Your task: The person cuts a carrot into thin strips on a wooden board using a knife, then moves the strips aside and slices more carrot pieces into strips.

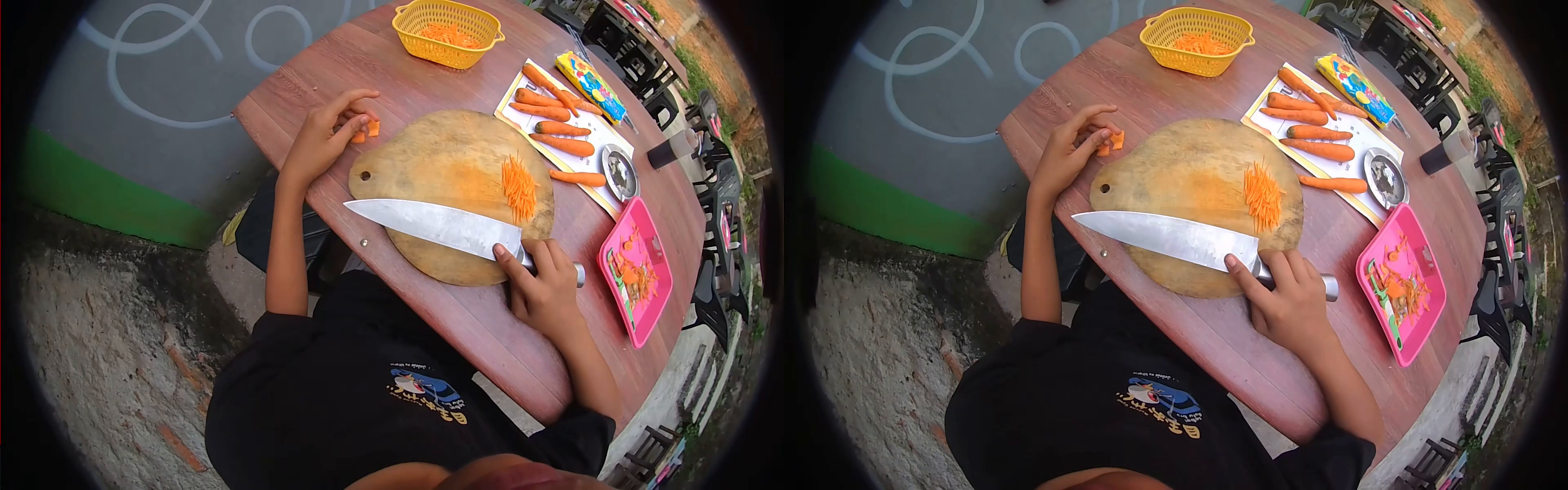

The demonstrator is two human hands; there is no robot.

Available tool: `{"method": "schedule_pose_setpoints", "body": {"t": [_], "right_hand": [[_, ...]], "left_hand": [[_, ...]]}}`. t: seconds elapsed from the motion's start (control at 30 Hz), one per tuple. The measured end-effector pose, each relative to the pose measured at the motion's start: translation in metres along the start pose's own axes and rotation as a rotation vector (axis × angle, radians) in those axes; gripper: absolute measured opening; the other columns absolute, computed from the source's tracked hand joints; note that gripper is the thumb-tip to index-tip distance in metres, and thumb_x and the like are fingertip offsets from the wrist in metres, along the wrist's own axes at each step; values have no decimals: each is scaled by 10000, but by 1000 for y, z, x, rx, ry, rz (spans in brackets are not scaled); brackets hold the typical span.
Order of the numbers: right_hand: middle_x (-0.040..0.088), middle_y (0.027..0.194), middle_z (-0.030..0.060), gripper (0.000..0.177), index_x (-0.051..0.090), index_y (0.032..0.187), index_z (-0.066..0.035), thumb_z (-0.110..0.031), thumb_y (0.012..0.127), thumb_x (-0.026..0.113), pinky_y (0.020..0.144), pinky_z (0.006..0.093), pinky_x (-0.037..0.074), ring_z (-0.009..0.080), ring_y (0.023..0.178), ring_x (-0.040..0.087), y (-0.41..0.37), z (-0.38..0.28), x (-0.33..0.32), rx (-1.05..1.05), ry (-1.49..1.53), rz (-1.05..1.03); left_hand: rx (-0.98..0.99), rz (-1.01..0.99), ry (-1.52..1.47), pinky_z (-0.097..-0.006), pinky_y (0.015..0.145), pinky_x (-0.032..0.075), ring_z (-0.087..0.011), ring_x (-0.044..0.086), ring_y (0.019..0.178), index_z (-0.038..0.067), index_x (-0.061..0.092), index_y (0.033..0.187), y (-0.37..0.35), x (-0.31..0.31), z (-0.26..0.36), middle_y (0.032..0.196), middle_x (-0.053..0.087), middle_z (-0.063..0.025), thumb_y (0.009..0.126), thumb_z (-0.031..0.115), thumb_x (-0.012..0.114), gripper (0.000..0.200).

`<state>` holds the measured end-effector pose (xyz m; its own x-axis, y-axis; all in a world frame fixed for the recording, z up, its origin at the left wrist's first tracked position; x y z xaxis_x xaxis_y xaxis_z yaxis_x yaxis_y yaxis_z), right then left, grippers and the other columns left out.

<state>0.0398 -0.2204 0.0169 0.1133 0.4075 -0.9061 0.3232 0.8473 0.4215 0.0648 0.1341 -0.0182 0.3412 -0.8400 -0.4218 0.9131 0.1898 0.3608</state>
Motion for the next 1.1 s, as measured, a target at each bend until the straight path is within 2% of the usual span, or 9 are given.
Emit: {"method": "schedule_pose_setpoints", "body": {"t": [0.13, 0.3, 0.37, 0.53, 0.83, 0.97, 1.03, 1.07, 1.1], "right_hand": [[591, 1000, 116, 661, 650, 1389, -199, -34, 750, 702, 641, 399, 486, 283, 827, 586, 4, -6, -11, 36, 24, -30], [578, 972, 152, 491, 555, 1384, -2, 82, 903, 606, 704, 404, 509, 257, 842, 591, -11, -5, -78, 482, 466, 148], [555, 945, 85, 391, 478, 1422, 3, 18, 1033, 517, 663, 320, 486, 149, 757, 549, -30, 1, -91, 656, 501, 219], [588, 939, 34, 421, 417, 1480, -49, -64, 1073, 522, 533, 213, 391, 31, 605, 462, -19, 1, -75, 977, 861, 319], [686, 854, 132, 531, 347, 1550, -90, -53, 1051, 525, 617, 315, 470, 141, 646, 598, 19, -11, -17, 1182, 837, 258], [646, 904, 82, 564, 311, 1584, -135, -32, 1063, 498, 541, 248, 455, 72, 586, 551, 28, -19, -1, 1158, 784, 158], [672, 900, 117, 574, 326, 1574, -120, -11, 1043, 516, 618, 279, 488, 118, 682, 614, 34, -22, 4, 1046, 642, 92], [615, 793, 215, 542, 366, 1529, -78, -29, 1020, 546, 669, 421, 488, 370, 696, 647, 41, -25, 1, 1123, 696, 105], [615, 793, 215, 542, 366, 1529, -78, -29, 1020, 546, 669, 421, 488, 370, 696, 647, 43, -25, 3, 1129, 688, 106]], "left_hand": [[-15, -41, -90, -277, 855, 550, -129, 678, 974, 43, 609, 1365, 3, 2, 8, 1043, 723, -65, 1022, 68, 625, 344], [-121, -93, -352, -281, 846, 537, -113, 652, 962, 60, 607, 1366, 13, 19, 49, 1006, 693, -43, 1014, 64, 628, 352], [32, -337, -220, -291, 836, 536, -140, 684, 902, 91, 638, 1323, 16, 52, 66, 1015, 725, -83, 963, 38, 648, 365], [138, -747, -143, -290, 781, 526, -152, 653, 854, 78, 624, 1326, 22, 106, 88, 1008, 704, -78, 914, 14, 672, 420], [159, -546, -79, -320, 784, 529, -173, 620, 834, 88, 614, 1357, 12, 114, 91, 1016, 678, -78, 904, 1, 682, 467], [209, -423, 24, -361, 849, 530, -229, 622, 875, 99, 600, 1380, -3, 105, 87, 1036, 695, -90, 897, 24, 704, 500], [201, -400, 29, -369, 863, 524, -239, 617, 888, 106, 595, 1391, -8, 106, 89, 1053, 703, -87, 891, 30, 715, 520], [199, -364, 48, -376, 878, 518, -249, 612, 901, 113, 590, 1402, -8, 104, 91, 1071, 710, -85, 885, 37, 726, 540], [203, -367, 40, -376, 878, 518, -249, 612, 901, 113, 590, 1402, -8, 105, 94, 1071, 710, -85, 885, 37, 726, 540]]}}
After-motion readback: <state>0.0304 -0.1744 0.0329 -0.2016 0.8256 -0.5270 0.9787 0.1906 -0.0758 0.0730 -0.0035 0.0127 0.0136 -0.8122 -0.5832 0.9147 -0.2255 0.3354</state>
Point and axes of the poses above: each hand's wrist, its own y-axis towards the middle knuckle, its own x-axis out of the palm, z = x × y, the point moved 7 cm from there along y, towards the middle knuckle
